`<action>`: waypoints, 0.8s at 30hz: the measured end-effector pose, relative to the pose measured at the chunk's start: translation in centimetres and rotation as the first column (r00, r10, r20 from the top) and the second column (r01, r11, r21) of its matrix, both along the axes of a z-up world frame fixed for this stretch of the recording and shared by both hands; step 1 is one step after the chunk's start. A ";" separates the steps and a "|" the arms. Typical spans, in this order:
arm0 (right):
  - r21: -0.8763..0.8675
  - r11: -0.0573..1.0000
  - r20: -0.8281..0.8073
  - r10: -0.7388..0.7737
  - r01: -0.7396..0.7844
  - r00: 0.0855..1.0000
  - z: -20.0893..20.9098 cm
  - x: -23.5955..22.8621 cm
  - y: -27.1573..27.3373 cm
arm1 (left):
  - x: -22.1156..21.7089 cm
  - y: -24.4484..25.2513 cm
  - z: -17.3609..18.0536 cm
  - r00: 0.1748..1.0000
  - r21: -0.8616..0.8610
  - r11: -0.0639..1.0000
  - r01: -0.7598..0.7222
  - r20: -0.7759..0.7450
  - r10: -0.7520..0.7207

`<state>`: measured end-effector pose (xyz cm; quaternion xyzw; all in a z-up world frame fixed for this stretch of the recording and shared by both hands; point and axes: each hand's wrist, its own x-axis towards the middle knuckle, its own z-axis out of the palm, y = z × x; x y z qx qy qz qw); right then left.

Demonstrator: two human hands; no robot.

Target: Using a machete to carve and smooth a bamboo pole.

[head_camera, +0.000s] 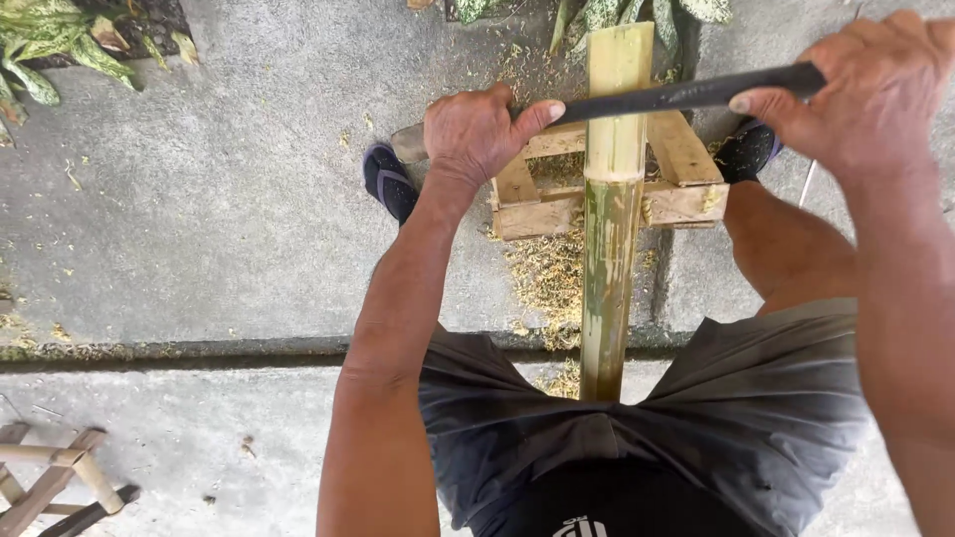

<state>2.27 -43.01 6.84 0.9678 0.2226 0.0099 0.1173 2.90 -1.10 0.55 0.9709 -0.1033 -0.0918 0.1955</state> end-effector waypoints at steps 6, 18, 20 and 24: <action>0.138 0.871 -0.542 -0.331 0.471 0.772 -1.8 8.4 3.4 | 3.7 0.1 -1.9 0.992 -0.079 0.992 -0.103 0.062 0.108; 0.142 0.972 -0.229 -0.154 0.189 0.961 -2.0 7.6 2.5 | 4.5 0.5 -1.7 0.986 0.059 0.996 -0.072 -0.148 0.080; 0.120 0.983 -0.114 -0.125 0.139 0.986 -1.8 8.0 1.7 | 4.2 0.1 -1.7 0.989 0.059 0.996 -0.069 -0.128 0.076; -0.086 0.991 0.174 0.116 -0.102 0.978 0.3 2.8 2.6 | -0.6 0.4 0.3 0.962 0.050 0.998 -0.030 -0.271 0.042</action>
